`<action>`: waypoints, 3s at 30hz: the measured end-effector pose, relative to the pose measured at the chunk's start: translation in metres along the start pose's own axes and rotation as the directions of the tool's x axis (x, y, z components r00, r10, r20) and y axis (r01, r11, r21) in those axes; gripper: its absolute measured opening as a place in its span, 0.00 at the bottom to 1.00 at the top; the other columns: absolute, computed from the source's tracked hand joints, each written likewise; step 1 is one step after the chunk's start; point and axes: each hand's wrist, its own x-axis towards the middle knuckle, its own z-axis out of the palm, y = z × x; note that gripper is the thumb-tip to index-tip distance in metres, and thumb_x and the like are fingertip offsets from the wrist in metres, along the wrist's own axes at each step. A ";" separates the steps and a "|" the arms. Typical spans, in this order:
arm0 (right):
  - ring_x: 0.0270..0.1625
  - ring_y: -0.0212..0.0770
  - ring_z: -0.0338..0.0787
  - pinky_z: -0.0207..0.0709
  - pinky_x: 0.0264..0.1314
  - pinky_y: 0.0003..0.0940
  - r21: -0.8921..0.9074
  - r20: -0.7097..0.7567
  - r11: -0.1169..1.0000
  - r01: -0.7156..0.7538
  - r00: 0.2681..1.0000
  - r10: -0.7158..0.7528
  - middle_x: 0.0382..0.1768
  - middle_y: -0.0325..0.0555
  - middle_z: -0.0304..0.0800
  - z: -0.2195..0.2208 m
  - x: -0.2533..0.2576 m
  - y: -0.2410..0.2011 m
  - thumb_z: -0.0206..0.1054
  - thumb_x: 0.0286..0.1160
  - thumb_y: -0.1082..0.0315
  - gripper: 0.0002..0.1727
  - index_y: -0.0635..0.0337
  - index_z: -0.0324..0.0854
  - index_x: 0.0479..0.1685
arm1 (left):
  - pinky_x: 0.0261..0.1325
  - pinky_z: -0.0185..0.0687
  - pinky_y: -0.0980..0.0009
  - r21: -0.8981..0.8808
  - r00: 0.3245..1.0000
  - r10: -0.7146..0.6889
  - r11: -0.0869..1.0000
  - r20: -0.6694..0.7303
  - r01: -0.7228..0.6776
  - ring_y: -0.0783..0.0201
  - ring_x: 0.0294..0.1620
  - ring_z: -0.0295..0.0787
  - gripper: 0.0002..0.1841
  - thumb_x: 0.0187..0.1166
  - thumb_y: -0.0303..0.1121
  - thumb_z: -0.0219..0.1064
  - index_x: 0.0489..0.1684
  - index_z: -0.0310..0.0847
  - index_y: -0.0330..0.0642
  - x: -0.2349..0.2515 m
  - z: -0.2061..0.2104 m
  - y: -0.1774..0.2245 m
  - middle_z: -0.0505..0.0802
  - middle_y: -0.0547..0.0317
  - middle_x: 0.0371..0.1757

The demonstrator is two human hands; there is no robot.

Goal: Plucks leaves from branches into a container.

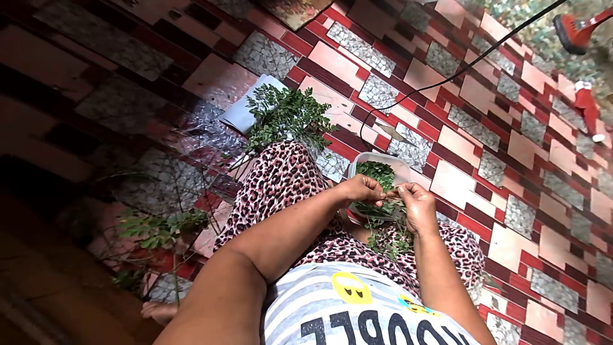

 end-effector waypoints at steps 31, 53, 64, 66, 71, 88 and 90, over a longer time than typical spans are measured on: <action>0.57 0.38 0.88 0.83 0.61 0.37 -0.300 0.156 0.900 0.315 0.947 -0.279 0.57 0.51 0.88 0.005 0.000 0.005 0.68 0.76 0.76 0.05 0.66 0.84 0.32 | 0.44 0.85 0.73 0.214 0.997 0.080 0.973 0.016 -0.081 0.72 0.31 0.86 0.07 0.81 0.25 0.68 0.34 0.85 0.29 0.006 0.001 -0.007 0.90 0.58 0.30; 0.41 0.33 0.85 0.78 0.49 0.36 -0.366 0.094 0.923 0.124 0.991 -0.095 0.43 0.46 0.90 -0.023 0.012 -0.006 0.61 0.88 0.67 0.12 0.65 0.88 0.45 | 0.41 0.83 0.76 0.167 0.997 0.076 0.983 -0.009 -0.074 0.75 0.30 0.84 0.06 0.82 0.24 0.67 0.35 0.84 0.31 0.001 0.001 -0.006 0.89 0.60 0.30; 0.33 0.27 0.82 0.77 0.42 0.28 -0.263 0.086 0.961 0.088 0.994 -0.068 0.31 0.39 0.86 -0.006 0.009 -0.002 0.70 0.79 0.71 0.05 0.64 0.86 0.36 | 0.43 0.84 0.76 0.146 0.997 0.080 0.986 0.014 -0.081 0.75 0.30 0.85 0.06 0.83 0.24 0.66 0.35 0.84 0.31 0.002 -0.001 -0.007 0.89 0.61 0.30; 0.40 0.36 0.84 0.79 0.49 0.38 -0.355 0.027 0.928 0.114 0.993 -0.112 0.37 0.46 0.87 -0.010 0.011 -0.004 0.66 0.83 0.69 0.08 0.66 0.86 0.39 | 0.45 0.85 0.74 0.150 0.996 0.087 0.985 0.001 -0.086 0.74 0.32 0.86 0.06 0.83 0.24 0.66 0.37 0.85 0.30 0.002 -0.002 -0.007 0.90 0.60 0.32; 0.67 0.47 0.86 0.77 0.73 0.46 -0.375 -0.023 0.874 0.308 0.940 -0.341 0.63 0.57 0.88 -0.022 0.000 -0.010 0.54 0.89 0.69 0.17 0.69 0.87 0.54 | 0.47 0.85 0.73 0.079 0.995 0.071 0.995 -0.074 -0.065 0.72 0.35 0.87 0.05 0.83 0.26 0.66 0.45 0.85 0.32 -0.002 -0.003 0.000 0.91 0.60 0.36; 0.59 0.41 0.90 0.85 0.62 0.33 -0.267 -0.150 0.646 0.715 0.632 -0.761 0.52 0.56 0.90 -0.007 -0.022 0.006 0.63 0.80 0.74 0.08 0.70 0.85 0.41 | 0.46 0.88 0.70 -0.038 0.994 0.061 0.997 -0.096 -0.064 0.70 0.33 0.87 0.05 0.88 0.25 0.57 0.44 0.78 0.36 0.002 -0.001 -0.003 0.89 0.61 0.34; 0.57 0.40 0.92 0.86 0.61 0.34 -0.258 -0.043 0.719 0.646 0.735 -0.676 0.50 0.53 0.92 -0.006 -0.022 0.006 0.63 0.78 0.75 0.08 0.69 0.87 0.41 | 0.44 0.88 0.70 -0.045 0.994 0.043 0.998 -0.102 -0.048 0.69 0.32 0.87 0.06 0.89 0.26 0.56 0.44 0.77 0.36 0.002 0.001 -0.002 0.88 0.60 0.33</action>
